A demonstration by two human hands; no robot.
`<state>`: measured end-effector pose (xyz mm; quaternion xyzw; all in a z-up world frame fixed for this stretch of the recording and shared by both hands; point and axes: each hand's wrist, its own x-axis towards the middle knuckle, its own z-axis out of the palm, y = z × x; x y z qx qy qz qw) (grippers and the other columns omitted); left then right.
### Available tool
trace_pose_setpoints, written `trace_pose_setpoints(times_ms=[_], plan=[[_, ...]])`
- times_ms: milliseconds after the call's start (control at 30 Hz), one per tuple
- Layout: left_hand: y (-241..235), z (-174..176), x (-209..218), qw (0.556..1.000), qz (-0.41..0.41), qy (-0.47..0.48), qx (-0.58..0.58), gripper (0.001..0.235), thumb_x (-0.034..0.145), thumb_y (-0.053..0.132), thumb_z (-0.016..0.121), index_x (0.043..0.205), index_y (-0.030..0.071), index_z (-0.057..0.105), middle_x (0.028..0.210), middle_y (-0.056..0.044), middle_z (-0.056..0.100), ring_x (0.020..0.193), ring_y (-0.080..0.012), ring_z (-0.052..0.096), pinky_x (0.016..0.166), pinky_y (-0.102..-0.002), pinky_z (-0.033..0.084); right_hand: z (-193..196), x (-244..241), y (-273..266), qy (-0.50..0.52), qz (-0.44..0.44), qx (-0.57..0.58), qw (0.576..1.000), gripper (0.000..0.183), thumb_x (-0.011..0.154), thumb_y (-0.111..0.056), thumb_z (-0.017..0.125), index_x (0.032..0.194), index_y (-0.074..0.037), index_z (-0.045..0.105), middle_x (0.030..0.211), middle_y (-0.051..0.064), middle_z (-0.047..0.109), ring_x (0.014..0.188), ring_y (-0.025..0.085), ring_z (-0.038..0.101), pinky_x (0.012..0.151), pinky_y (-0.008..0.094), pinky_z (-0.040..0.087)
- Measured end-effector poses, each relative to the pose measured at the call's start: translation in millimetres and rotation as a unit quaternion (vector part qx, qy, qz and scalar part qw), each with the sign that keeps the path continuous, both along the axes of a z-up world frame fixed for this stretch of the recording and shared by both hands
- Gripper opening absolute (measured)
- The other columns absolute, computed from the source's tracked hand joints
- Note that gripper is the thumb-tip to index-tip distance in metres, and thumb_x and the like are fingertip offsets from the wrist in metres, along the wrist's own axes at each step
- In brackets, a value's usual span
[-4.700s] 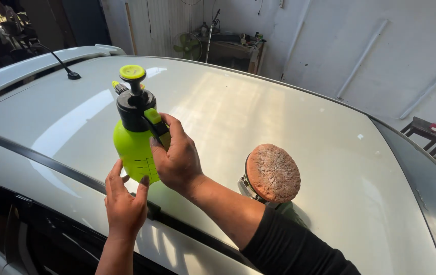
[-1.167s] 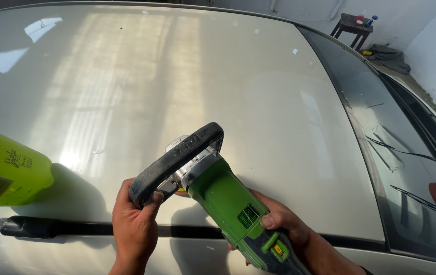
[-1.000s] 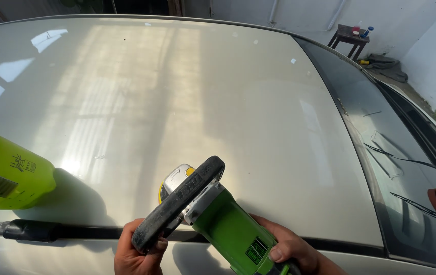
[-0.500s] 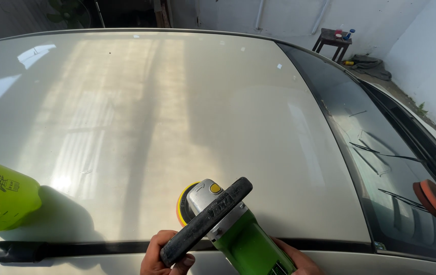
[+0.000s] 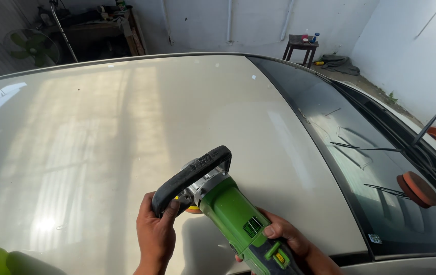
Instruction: The person uses a green electric polisher with a round pad to polish the roof of a white car. They apply a white compound from a small tube onto the pad and use a green spray bottle to wet the surface before continuing to polish the car roof in a systematic manner.
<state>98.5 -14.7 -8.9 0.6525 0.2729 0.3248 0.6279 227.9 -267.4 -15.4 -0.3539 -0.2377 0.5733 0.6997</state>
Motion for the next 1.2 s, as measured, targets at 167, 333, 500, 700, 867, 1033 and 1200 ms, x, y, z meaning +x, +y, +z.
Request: trace_pose_setpoints(times_ms=[167, 333, 500, 700, 867, 1033, 1200], plan=[[43.0, 6.7, 61.4, 0.997, -0.043, -0.059, 0.008, 0.026, 0.092, 0.014, 0.069, 0.109, -0.004, 0.062, 0.085, -0.013, 0.065, 0.077, -0.021, 0.065, 0.083, -0.037, 0.063, 2.5, 43.8, 34.3, 0.058, -0.016, -0.004, 0.998, 0.111, 0.07, -0.021, 0.068, 0.166, -0.016, 0.013, 0.133, 0.031, 0.047, 0.104, 0.051, 0.064, 0.078, 0.059, 0.062], [81.7, 11.6, 125.4, 0.995, -0.046, -0.091, 0.016, 0.024, 0.096, 0.018, 0.07, 0.105, -0.003, 0.063, 0.079, -0.008, 0.06, 0.072, -0.0171, 0.061, 0.076, -0.031, 0.058, -2.6, 86.3, 70.4, 0.13, -0.06, 0.0, 0.99, 0.093, 0.072, -0.014, 0.063, 0.158, -0.003, 0.028, 0.124, 0.031, 0.052, 0.1, 0.051, 0.066, 0.068, 0.057, 0.064], [115.5, 24.3, 183.0, 0.996, -0.043, -0.073, 0.032, 0.027, 0.098, 0.024, 0.067, 0.105, -0.001, 0.062, 0.081, -0.007, 0.058, 0.072, -0.0158, 0.056, 0.071, -0.029, 0.051, 7.3, 127.6, 112.6, 0.111, -0.064, 0.02, 0.992, 0.09, 0.072, -0.02, 0.062, 0.155, -0.002, 0.034, 0.122, 0.032, 0.053, 0.101, 0.046, 0.065, 0.064, 0.052, 0.065], [153.1, 25.1, 245.2, 0.994, -0.041, -0.078, 0.066, 0.042, 0.096, 0.045, 0.063, 0.098, 0.002, 0.061, 0.079, -0.006, 0.057, 0.073, -0.015, 0.054, 0.068, -0.028, 0.048, 3.2, 167.5, 150.8, 0.076, -0.104, 0.004, 0.992, 0.082, 0.074, -0.027, 0.065, 0.147, 0.002, 0.042, 0.12, 0.028, 0.055, 0.102, 0.041, 0.066, 0.068, 0.052, 0.061], [159.5, 25.4, 252.8, 0.997, -0.016, -0.018, 0.073, 0.048, 0.099, 0.052, 0.059, 0.091, 0.005, 0.064, 0.073, -0.006, 0.058, 0.069, -0.0161, 0.057, 0.064, -0.029, 0.047, -8.6, 141.1, 151.9, 0.103, -0.151, -0.001, 0.983, 0.07, 0.088, -0.032, 0.053, 0.148, 0.002, 0.042, 0.126, 0.031, 0.056, 0.107, 0.044, 0.065, 0.076, 0.056, 0.056], [166.8, 20.2, 252.6, 0.998, -0.025, -0.035, 0.038, 0.048, 0.098, 0.053, 0.058, 0.097, 0.005, 0.065, 0.071, -0.006, 0.057, 0.067, -0.0152, 0.056, 0.061, -0.028, 0.046, -8.5, 79.3, 101.9, 0.181, -0.051, -0.117, 0.975, 0.122, 0.079, -0.091, 0.02, 0.114, 0.018, 0.062, 0.107, 0.033, 0.068, 0.075, 0.033, 0.07, 0.065, 0.036, 0.057], [160.8, 20.7, 249.6, 0.998, -0.026, -0.036, 0.036, 0.046, 0.1, 0.052, 0.059, 0.097, 0.006, 0.064, 0.073, -0.005, 0.057, 0.068, -0.0146, 0.055, 0.06, -0.028, 0.046, -19.7, 66.0, 81.3, 0.179, -0.086, -0.063, 0.978, 0.079, 0.084, -0.065, 0.042, 0.117, 0.005, 0.056, 0.105, 0.026, 0.064, 0.08, 0.027, 0.066, 0.078, 0.036, 0.054]])
